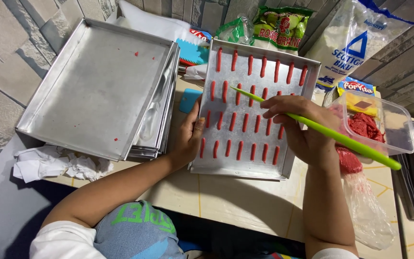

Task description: The person is smoothing and adjusting red dough strips on a baking tray using a spatula, and then uses a piping bag to add more dough.

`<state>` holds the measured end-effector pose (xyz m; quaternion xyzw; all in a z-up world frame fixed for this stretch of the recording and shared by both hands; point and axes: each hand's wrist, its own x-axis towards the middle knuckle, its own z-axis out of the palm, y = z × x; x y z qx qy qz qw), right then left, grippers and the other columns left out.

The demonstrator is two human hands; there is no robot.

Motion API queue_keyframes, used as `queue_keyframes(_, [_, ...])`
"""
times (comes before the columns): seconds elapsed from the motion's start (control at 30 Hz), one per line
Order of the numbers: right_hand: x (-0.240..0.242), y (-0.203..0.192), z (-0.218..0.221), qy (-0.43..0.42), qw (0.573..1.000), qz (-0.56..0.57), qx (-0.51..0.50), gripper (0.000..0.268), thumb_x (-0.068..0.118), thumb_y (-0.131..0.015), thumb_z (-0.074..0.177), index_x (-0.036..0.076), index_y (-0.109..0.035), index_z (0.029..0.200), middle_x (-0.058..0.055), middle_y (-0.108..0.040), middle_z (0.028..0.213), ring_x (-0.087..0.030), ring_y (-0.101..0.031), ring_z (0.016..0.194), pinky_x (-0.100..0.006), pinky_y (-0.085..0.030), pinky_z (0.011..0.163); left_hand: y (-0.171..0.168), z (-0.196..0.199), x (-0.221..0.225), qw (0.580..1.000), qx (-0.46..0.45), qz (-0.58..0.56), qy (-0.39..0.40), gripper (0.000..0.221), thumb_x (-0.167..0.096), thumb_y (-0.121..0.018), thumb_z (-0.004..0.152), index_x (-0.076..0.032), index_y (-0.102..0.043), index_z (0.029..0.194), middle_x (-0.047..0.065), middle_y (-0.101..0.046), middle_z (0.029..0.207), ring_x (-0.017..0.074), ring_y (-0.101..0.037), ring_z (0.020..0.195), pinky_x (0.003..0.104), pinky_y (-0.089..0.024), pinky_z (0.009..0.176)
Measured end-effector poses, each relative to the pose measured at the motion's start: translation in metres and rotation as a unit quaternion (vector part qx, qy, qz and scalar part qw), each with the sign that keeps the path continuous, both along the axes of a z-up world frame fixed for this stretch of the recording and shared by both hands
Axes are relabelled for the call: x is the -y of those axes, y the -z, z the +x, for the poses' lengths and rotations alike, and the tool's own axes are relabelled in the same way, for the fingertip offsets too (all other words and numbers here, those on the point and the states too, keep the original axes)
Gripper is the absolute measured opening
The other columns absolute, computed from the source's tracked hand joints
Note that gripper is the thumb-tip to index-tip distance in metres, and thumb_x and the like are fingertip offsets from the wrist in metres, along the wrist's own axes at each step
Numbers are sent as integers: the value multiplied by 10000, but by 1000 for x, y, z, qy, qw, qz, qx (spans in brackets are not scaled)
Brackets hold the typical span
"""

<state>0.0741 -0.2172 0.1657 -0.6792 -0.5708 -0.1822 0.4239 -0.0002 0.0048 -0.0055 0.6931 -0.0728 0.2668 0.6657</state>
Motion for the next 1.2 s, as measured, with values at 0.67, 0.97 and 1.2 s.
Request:
queue_keyframes(0.67, [0, -9, 0, 21, 997, -51, -50, 89, 9, -660, 1016, 11, -732, 964, -134, -778, 868, -240, -762, 679, -305, -587, 706, 2, 2, 2, 1000, -4, 10, -27, 570, -268, -392, 1099, 6, -275, 1584, 268, -345, 1601, 415, -348, 1464, 508, -321, 1195])
queue_keyframes(0.97, [11, -6, 13, 27, 997, -51, -57, 100, -26, -659, 1021, -2, -732, 956, -138, -765, 840, -245, -771, 705, -324, -591, 760, 3, 1, 1, 1000, -2, 9, -20, 569, -264, -386, 1103, -5, -261, 1594, 242, -334, 1618, 381, -340, 1472, 487, -356, 1175])
queue_keyframes(1.2, [19, -11, 6, 29, 998, -13, -50, 91, -1, -641, 1041, -32, -711, 992, -178, -754, 889, -259, -779, 761, -346, -599, 793, -7, -5, 2, 999, -18, 12, -24, 571, -268, -387, 1099, -7, -261, 1591, 259, -348, 1603, 402, -362, 1457, 498, -350, 1183])
